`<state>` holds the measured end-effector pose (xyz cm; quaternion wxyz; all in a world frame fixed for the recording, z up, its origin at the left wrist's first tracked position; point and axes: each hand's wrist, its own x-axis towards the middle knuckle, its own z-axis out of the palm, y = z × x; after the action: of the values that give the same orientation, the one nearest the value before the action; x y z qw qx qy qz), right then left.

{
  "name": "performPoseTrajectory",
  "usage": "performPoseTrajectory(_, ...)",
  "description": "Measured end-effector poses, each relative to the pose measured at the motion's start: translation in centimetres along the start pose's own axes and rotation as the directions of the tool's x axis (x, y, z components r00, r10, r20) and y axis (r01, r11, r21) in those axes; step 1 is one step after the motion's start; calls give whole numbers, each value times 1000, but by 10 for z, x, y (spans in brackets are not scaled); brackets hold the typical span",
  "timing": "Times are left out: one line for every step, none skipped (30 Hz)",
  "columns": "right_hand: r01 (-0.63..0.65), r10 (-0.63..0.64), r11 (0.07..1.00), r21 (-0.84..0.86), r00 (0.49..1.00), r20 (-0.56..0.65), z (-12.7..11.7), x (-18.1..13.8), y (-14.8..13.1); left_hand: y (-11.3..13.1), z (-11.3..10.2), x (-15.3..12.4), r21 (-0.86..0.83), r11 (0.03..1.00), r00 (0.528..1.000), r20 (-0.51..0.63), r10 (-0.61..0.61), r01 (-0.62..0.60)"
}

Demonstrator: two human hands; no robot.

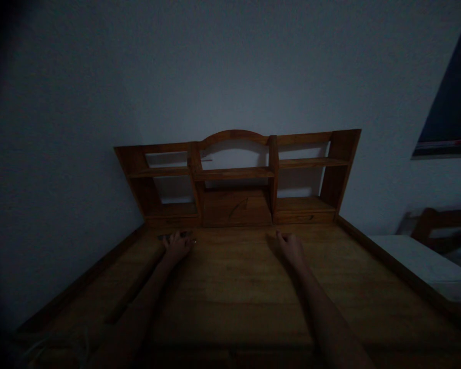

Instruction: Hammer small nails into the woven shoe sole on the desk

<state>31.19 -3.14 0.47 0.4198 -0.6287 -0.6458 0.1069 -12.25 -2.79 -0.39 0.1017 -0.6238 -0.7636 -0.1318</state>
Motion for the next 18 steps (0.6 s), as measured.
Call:
performPoseTrajectory(-3, 3, 1000, -1, 1000, 0, 0, 0, 0, 0, -1, 0, 0, 1000, 1000, 1, 2, -2)
performPoseTrajectory(-3, 3, 1000, -1, 1000, 1, 0, 0, 0, 1, -1, 0, 2, 1000, 1000, -1, 2, -2)
performPoseTrajectory(-1, 1, 1000, -1, 1000, 1, 0, 0, 0, 2, -3, 0, 6, 1000, 1000, -5, -2, 2)
performPoseTrajectory(1, -1, 1000, -1, 1000, 0, -1, 0, -1, 3, -5, -1, 9, 1000, 1000, -16, -5, 5)
performPoseTrajectory(4, -4, 1000, 0, 1000, 0, -1, -1, -1, 3, -7, 0, 11, 1000, 999, -36, -5, 6)
performPoseTrajectory(7, -7, 1000, 2, 1000, -2, -1, -1, -2, 4, -9, 0, 13, 1000, 998, -65, -5, 6)
performPoseTrajectory(8, -8, 1000, 3, 1000, -2, -2, -2, -2, 4, -12, 0, 15, 1000, 995, -104, -5, 7)
performPoseTrajectory(9, -9, 1000, 4, 1000, -3, -2, -2, -2, 3, -14, -1, 19, 1000, 989, -148, -5, 8)
performPoseTrajectory(10, -10, 1000, 5, 1000, -5, -2, -2, -3, 3, -16, -1, 26, 1000, 982, -186, -4, 9)
performPoseTrajectory(10, -10, 1000, 6, 1000, -6, -2, -3, -3, 2, -19, -2, 36, 999, 976, -217, -3, 11)
performPoseTrajectory(9, -9, 1000, 6, 1000, -8, -2, -3, -2, 2, -21, -3, 48, 999, 972, -236, -1, 13)
performPoseTrajectory(7, -7, 1000, 6, 1000, -10, -1, -2, -2, 2, -23, -4, 60, 998, 970, -242, 2, 13)
performPoseTrajectory(5, -5, 1000, 5, 1000, -11, -1, -2, -2, 2, -24, -6, 71, 997, 972, -234, 3, 14)
performPoseTrajectory(2, -2, 1000, 3, 1000, -13, -1, -2, -1, 3, -26, -7, 79, 997, 977, -212, 4, 13)
performPoseTrajectory(0, 0, 1000, 1, 1000, -13, -1, -2, -1, 4, -28, -8, 83, 996, 982, -187, 7, 9)
performPoseTrajectory(-1, 1, 1000, -1, 1000, -12, 0, -1, -1, 6, -29, -9, 85, 996, 986, -164, 13, 1)
performPoseTrajectory(-1, 1, 1000, -2, 1000, -11, 0, -1, 0, 7, -30, -10, 85, 996, 989, -145, 21, -9)
performPoseTrajectory(0, 0, 1000, -3, 1000, -9, 0, -1, 0, 9, -31, -11, 82, 996, 991, -131, 31, -20)
